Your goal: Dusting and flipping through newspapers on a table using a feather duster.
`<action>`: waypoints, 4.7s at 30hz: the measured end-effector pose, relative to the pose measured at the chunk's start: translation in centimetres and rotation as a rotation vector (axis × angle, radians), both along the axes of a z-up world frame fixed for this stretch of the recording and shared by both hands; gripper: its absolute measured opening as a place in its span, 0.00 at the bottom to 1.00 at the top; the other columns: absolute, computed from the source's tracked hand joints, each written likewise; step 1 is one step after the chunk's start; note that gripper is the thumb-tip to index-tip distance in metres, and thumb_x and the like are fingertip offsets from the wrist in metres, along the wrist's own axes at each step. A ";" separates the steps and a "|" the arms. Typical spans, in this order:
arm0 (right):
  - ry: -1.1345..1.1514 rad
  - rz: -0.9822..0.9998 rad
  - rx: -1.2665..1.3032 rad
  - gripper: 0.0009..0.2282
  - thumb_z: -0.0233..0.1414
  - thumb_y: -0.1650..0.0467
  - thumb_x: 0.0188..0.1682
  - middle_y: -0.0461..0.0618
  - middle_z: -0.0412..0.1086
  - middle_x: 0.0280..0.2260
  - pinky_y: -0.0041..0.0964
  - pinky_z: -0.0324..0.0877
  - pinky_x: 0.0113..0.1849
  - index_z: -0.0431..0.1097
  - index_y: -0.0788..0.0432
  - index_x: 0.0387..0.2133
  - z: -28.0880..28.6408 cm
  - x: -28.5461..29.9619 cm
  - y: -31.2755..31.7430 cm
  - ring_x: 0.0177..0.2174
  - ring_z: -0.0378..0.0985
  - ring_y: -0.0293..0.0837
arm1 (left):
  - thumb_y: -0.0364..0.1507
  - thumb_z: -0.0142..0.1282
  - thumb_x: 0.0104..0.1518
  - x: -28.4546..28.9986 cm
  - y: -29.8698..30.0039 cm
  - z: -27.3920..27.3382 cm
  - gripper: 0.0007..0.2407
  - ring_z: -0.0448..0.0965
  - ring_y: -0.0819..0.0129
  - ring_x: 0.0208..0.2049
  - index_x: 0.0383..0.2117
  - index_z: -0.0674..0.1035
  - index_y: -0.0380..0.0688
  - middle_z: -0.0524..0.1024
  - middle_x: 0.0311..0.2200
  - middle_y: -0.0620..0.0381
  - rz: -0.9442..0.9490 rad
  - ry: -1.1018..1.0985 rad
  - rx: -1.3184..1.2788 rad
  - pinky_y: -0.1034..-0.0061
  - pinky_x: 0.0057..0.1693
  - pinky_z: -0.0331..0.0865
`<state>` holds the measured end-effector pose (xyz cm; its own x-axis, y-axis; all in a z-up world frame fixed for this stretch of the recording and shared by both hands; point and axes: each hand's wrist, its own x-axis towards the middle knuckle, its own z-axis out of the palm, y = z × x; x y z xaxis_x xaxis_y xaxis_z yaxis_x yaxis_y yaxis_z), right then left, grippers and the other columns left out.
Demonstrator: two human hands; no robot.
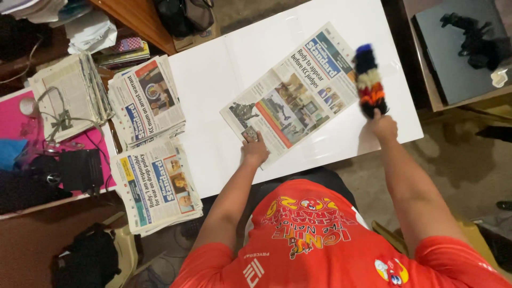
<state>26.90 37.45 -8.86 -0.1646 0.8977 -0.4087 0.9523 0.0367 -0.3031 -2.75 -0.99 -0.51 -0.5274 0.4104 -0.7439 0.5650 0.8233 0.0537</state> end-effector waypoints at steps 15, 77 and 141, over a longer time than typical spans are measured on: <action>0.055 0.365 -0.017 0.32 0.39 0.49 0.61 0.74 0.75 0.35 0.62 0.72 0.40 0.77 0.67 0.34 3.5 -12.0 5.0 0.37 0.77 0.72 | 0.47 0.57 0.53 -1.9 0.2 -3.8 0.40 0.44 0.31 0.72 0.71 0.55 0.41 0.58 0.67 0.32 0.171 -0.086 0.122 0.56 0.71 0.53; 0.091 0.378 -0.087 0.32 0.40 0.49 0.59 0.75 0.74 0.32 0.65 0.71 0.41 0.77 0.67 0.29 3.9 -5.4 -25.1 0.37 0.77 0.74 | 0.24 0.51 0.53 -4.5 -6.1 -8.1 0.35 0.72 0.45 0.59 0.71 0.54 0.47 0.64 0.62 0.35 -0.095 -0.072 0.341 0.55 0.62 0.68; -0.017 0.711 -0.254 0.31 0.36 0.52 0.59 0.74 0.76 0.33 0.61 0.74 0.40 0.75 0.70 0.32 5.5 -15.8 -0.9 0.36 0.81 0.71 | 0.51 0.70 0.46 2.7 3.3 -0.3 0.57 0.33 0.16 0.69 0.73 0.34 0.48 0.36 0.65 0.08 0.341 0.060 0.068 0.41 0.69 0.48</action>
